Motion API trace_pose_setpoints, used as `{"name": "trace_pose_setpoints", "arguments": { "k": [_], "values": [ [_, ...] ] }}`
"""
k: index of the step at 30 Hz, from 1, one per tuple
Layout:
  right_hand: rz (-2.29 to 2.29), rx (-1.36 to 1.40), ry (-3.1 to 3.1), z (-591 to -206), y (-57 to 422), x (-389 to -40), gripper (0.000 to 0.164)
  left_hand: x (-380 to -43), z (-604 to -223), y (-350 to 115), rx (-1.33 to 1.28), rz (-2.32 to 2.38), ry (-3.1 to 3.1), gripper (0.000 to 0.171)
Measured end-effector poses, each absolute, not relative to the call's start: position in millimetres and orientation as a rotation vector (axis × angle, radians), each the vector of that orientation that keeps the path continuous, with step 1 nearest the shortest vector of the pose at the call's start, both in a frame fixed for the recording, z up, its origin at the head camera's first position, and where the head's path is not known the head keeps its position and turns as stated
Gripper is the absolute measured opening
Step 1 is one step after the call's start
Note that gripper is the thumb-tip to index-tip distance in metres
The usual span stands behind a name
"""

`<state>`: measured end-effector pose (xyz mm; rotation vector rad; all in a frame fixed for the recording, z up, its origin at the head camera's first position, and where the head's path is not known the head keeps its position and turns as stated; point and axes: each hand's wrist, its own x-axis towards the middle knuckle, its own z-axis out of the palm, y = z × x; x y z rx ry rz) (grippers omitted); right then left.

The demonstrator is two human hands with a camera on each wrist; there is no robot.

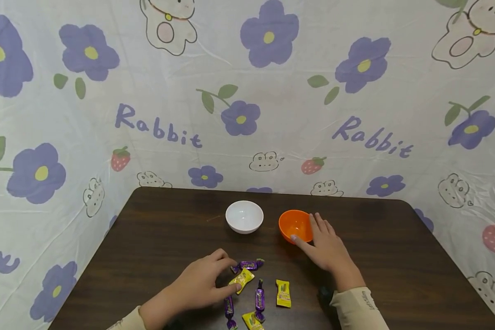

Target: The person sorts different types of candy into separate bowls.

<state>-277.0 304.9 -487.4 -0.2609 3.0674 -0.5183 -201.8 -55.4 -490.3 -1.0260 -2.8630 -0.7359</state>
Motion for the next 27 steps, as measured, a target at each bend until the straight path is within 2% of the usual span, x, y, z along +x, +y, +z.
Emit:
{"name": "trace_pose_setpoints", "arguments": {
  "k": [12, 27],
  "values": [
    [-0.517, -0.255, 3.063, -488, 300, -281, 0.106, -193, -486, -40, -0.931, -0.566, -2.952, 0.046],
    [-0.520, -0.243, 3.079, -494, 301, -285, 0.110, -201, -493, -23, -0.906, -0.350, -2.955, 0.034]
  ]
}}
